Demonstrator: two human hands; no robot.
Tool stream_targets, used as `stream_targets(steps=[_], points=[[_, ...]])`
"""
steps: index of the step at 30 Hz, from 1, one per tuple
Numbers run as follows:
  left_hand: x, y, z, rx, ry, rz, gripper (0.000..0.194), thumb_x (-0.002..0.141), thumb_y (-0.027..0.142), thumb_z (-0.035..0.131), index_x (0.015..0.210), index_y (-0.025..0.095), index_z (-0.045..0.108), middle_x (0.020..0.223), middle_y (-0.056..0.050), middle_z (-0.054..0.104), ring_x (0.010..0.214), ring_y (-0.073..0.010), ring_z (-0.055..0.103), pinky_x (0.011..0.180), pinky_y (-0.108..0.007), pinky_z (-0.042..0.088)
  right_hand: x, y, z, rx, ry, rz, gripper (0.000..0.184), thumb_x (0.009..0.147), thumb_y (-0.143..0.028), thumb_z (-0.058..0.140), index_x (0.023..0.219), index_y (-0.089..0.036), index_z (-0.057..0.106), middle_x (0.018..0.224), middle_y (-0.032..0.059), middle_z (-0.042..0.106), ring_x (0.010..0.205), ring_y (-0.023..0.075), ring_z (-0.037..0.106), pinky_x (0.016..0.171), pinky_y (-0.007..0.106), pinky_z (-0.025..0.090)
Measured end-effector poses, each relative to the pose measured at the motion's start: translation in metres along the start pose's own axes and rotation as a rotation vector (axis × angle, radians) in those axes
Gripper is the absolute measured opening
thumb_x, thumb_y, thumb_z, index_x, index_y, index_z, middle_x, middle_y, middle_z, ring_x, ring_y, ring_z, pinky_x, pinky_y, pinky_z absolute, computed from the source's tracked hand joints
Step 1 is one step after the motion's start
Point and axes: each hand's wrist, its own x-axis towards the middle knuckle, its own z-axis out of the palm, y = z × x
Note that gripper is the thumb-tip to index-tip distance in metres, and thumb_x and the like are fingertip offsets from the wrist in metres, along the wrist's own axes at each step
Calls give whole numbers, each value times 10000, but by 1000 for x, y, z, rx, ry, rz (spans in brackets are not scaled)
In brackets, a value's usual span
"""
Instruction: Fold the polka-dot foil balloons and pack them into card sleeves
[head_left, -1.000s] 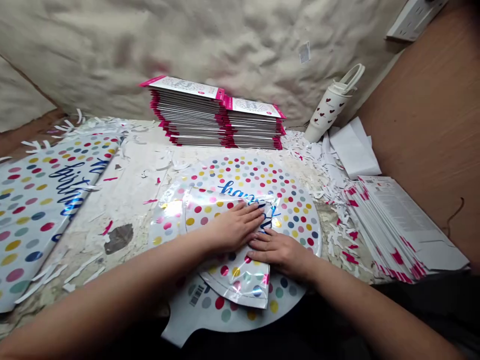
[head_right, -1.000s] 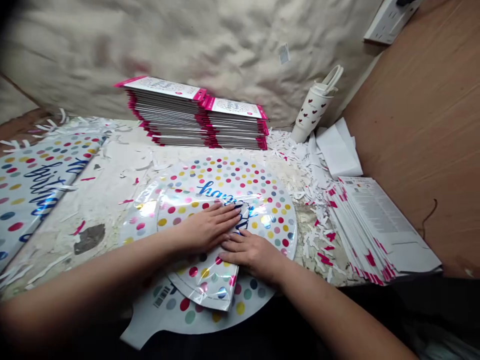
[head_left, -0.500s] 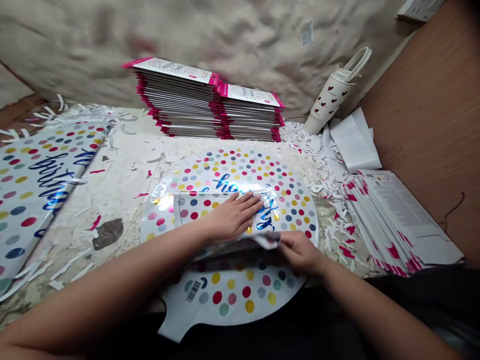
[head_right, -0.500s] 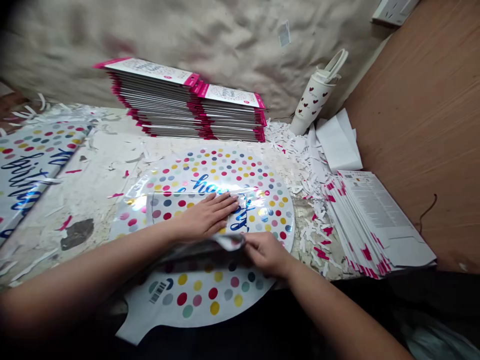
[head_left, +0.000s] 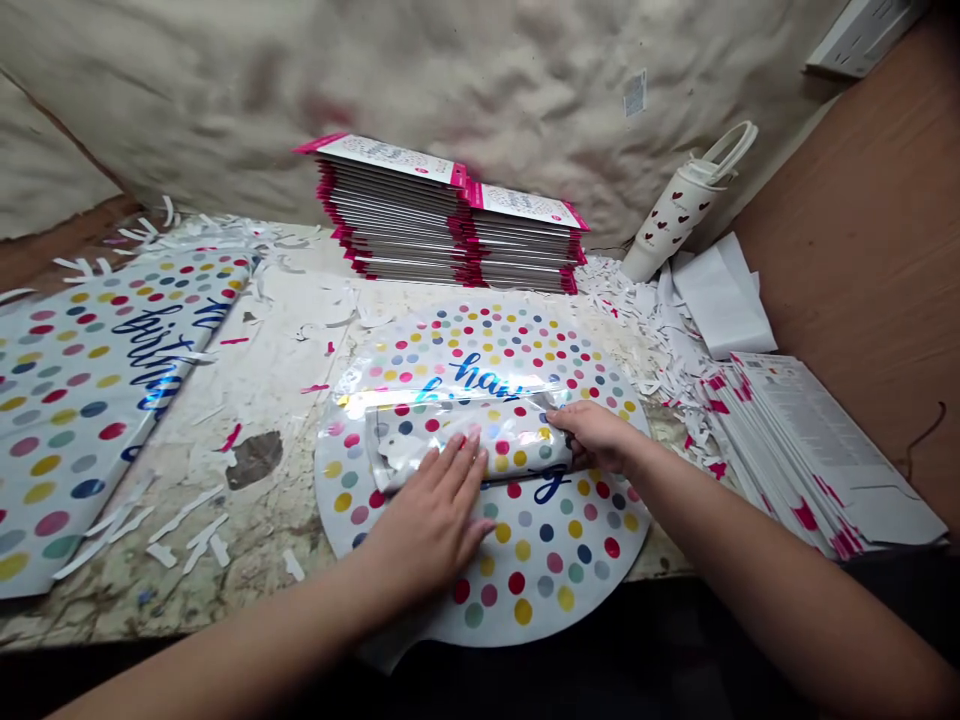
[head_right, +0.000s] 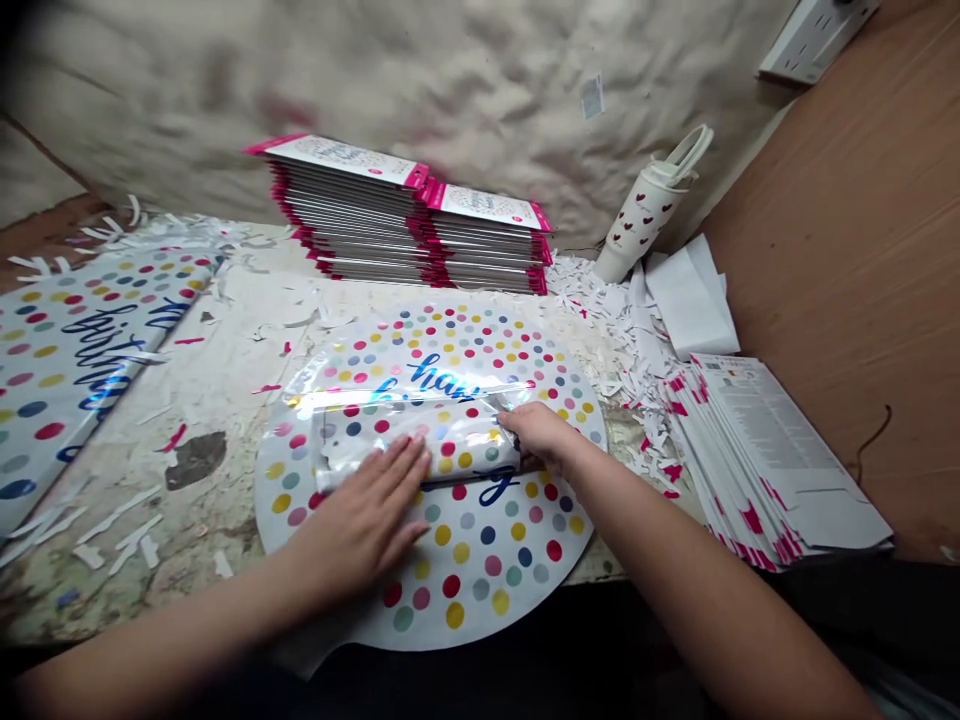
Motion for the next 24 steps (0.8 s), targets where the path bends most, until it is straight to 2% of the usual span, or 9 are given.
stream_targets(steps=[2,5,8,10,13,18,20,22,24], points=[[0,16,18,-10,-118,-41,690,877,532,314,1377,56,313,1433,-204,276,1326,-345,238,1043,-496,272,-13,-2,3,-131,167,-98,249,828,-400,507,861,-170,595,756,109,650,704,246,634,643,422,526],[-2,16,28,-37,-191,-65,740,871,584,261,1392,60,275,1456,-198,200,1349,-341,166,1068,-492,202,-36,2,25,-542,384,-590,407,876,-365,439,1222,-156,487,1236,164,536,1162,298,482,955,500,389],[-4,10,23,-45,-204,-57,766,862,603,260,1388,47,279,1454,-206,201,1352,-338,149,1076,-481,172,-47,20,51,-889,212,-1030,530,891,-395,412,1344,-123,372,1391,135,395,1301,266,326,1064,466,287],[-5,10,18,-51,-217,-62,760,863,597,273,1392,51,267,1459,-201,191,1356,-325,145,1082,-464,164,-47,35,58,-978,145,-1022,567,894,-411,409,1357,-89,352,1399,144,378,1299,260,332,1056,441,319],[-4,10,12,-71,-264,-68,753,866,591,265,1408,70,224,1471,-183,162,1364,-302,123,1088,-451,152,-42,49,48,-1074,222,-883,478,902,-251,399,1333,-43,387,1356,186,423,1242,280,417,988,431,406],[7,13,3,-98,-327,-63,740,867,587,255,1401,74,244,1466,-178,186,1359,-296,148,1078,-460,190,-45,33,30,-1270,292,-895,430,784,-31,434,1203,-60,529,1173,230,573,1047,353,558,895,548,424],[15,17,0,-60,-299,-93,727,855,573,322,1360,50,332,1430,-202,281,1331,-327,233,1061,-483,228,-53,21,34,-1274,349,-967,311,802,-33,421,1038,-79,618,975,201,657,908,321,613,877,551,429],[20,19,0,2,-268,-124,622,859,442,415,1290,-5,421,1354,-247,395,1278,-347,341,1042,-480,277,-65,15,39,-1193,379,-1168,263,831,-50,412,946,-107,641,834,142,681,839,273,632,904,516,431],[20,17,2,39,-245,-150,475,852,219,422,1253,-34,453,1295,-259,465,1228,-326,423,1020,-437,337,-76,19,42,-1030,361,-1424,255,848,-90,443,1032,-141,612,914,109,682,971,261,605,984,490,387]])
